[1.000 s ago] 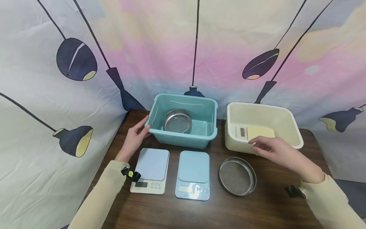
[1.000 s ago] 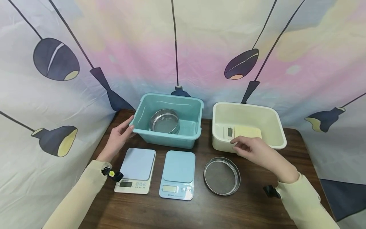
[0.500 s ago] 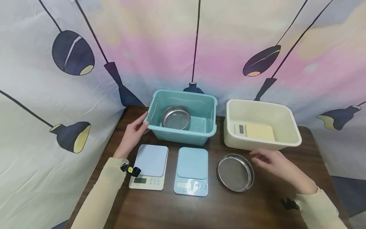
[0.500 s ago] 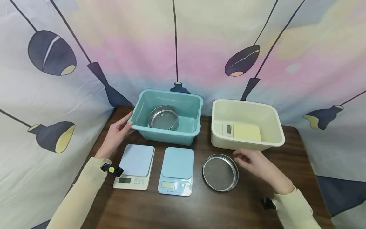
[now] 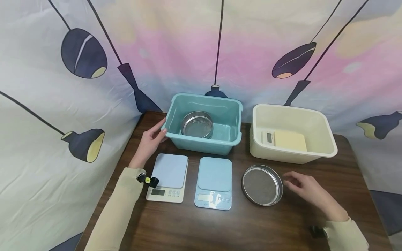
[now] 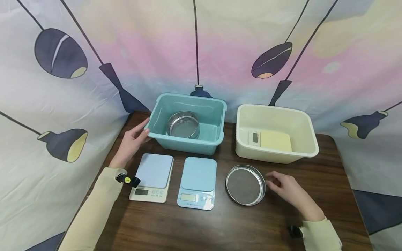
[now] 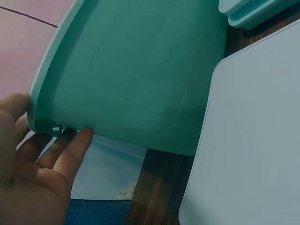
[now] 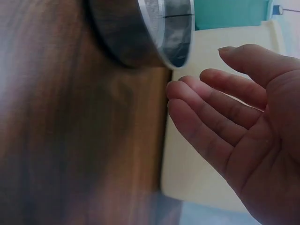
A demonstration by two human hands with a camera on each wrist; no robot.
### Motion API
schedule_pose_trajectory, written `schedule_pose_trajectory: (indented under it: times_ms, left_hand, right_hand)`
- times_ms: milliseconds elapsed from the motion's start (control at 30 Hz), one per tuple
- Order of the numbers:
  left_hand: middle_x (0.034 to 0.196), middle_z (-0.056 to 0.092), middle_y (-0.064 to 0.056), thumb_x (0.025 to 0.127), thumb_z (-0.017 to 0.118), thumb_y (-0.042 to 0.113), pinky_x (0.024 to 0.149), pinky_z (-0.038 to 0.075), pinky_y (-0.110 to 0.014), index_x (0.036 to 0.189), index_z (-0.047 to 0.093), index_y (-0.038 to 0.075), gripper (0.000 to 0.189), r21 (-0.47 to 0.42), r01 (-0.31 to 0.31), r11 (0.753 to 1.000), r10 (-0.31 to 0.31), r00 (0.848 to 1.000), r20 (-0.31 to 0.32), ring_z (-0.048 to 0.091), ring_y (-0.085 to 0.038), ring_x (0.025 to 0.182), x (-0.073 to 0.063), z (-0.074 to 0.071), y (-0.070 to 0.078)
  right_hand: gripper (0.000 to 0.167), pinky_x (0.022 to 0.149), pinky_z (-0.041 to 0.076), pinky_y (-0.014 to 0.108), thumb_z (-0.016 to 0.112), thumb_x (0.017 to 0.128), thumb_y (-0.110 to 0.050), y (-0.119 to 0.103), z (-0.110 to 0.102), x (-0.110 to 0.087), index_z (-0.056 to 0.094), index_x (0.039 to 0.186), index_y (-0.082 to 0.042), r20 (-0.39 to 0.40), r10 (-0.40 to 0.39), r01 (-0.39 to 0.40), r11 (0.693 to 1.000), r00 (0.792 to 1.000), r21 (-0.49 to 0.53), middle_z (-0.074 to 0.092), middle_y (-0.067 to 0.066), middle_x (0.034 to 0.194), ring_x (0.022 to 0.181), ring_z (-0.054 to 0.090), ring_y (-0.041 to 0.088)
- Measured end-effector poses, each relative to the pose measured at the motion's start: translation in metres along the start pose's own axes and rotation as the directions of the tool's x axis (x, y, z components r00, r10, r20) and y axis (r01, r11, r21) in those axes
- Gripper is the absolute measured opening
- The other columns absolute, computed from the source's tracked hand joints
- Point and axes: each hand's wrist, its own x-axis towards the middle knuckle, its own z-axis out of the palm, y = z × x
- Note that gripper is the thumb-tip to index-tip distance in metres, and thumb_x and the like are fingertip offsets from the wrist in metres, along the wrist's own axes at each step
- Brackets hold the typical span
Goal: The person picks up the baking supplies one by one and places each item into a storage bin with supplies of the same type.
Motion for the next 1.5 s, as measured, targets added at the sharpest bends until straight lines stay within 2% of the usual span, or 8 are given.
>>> schedule_pose_trajectory:
  times_ms: [233, 567, 967, 1100, 1267, 1500]
  left_hand:
    - [0.164, 0.040, -0.014, 0.110, 0.057, 0.021, 0.097, 0.056, -0.024, 0.160, 0.042, 0.017, 0.053, -0.002, -0.003, 1.000, 0.003, 1.000, 0.003, 0.052, -0.043, 0.136, -0.002, -0.003, -0.001]
    - [0.163, 0.041, -0.014, 0.109, 0.057, 0.022, 0.097, 0.056, -0.024, 0.160, 0.043, 0.017, 0.053, -0.006, 0.004, 1.000, -0.004, 1.000, 0.005, 0.053, -0.043, 0.135, -0.001, -0.001, -0.003]
    - [0.164, 0.040, -0.015, 0.110, 0.057, 0.022, 0.097, 0.056, -0.026, 0.161, 0.041, 0.015, 0.054, -0.008, 0.007, 1.000, -0.007, 1.000, 0.007, 0.052, -0.043, 0.137, -0.001, -0.001, -0.002]
    - [0.163, 0.040, -0.016, 0.110, 0.057, 0.023, 0.099, 0.056, -0.027, 0.161, 0.041, 0.016, 0.054, -0.001, 0.005, 1.000, -0.005, 1.000, 0.007, 0.052, -0.043, 0.137, -0.001, 0.000, -0.002]
    - [0.162, 0.041, -0.018, 0.109, 0.057, 0.022, 0.097, 0.057, -0.028, 0.160, 0.042, 0.014, 0.054, -0.001, 0.002, 1.000, -0.002, 1.000, -0.002, 0.053, -0.045, 0.135, -0.002, 0.000, -0.003]
    - [0.162, 0.041, -0.018, 0.109, 0.058, 0.023, 0.096, 0.057, -0.027, 0.160, 0.042, 0.014, 0.054, -0.007, 0.001, 1.000, -0.001, 1.000, -0.006, 0.054, -0.047, 0.134, -0.002, 0.000, -0.002]
  right_hand:
    - [0.028, 0.057, 0.053, 0.025, 0.075, 0.096, -0.008, 0.007, 0.016, -0.005, 0.067, 0.121, 0.002, 0.035, 0.092, -0.093, 0.995, 0.995, 0.045, 0.072, -0.004, 0.084, 0.067, 0.059, 0.000]
    - [0.041, 0.053, 0.053, 0.024, 0.068, 0.102, -0.014, 0.011, 0.028, -0.011, 0.057, 0.136, 0.008, 0.121, 0.200, -0.216, 0.966, 0.972, 0.143, 0.069, -0.002, 0.082, 0.061, 0.058, 0.005]
    - [0.047, 0.054, 0.056, 0.027, 0.063, 0.105, -0.017, 0.015, 0.036, -0.014, 0.052, 0.141, 0.011, 0.182, 0.251, -0.289, 0.931, 0.951, 0.225, 0.065, -0.001, 0.076, 0.061, 0.061, 0.010]
    - [0.049, 0.053, 0.057, 0.027, 0.063, 0.105, -0.017, 0.014, 0.038, -0.015, 0.050, 0.142, 0.013, 0.180, 0.264, -0.306, 0.911, 0.948, 0.275, 0.066, 0.000, 0.076, 0.059, 0.063, 0.011]
    - [0.047, 0.054, 0.060, 0.030, 0.062, 0.104, -0.010, 0.014, 0.041, -0.017, 0.048, 0.141, 0.016, 0.177, 0.241, -0.291, 0.888, 0.954, 0.357, 0.069, 0.003, 0.076, 0.059, 0.065, 0.012]
    - [0.041, 0.055, 0.060, 0.029, 0.059, 0.103, -0.004, 0.015, 0.042, -0.017, 0.049, 0.137, 0.019, 0.164, 0.243, -0.287, 0.895, 0.956, 0.343, 0.068, 0.002, 0.074, 0.059, 0.064, 0.011]
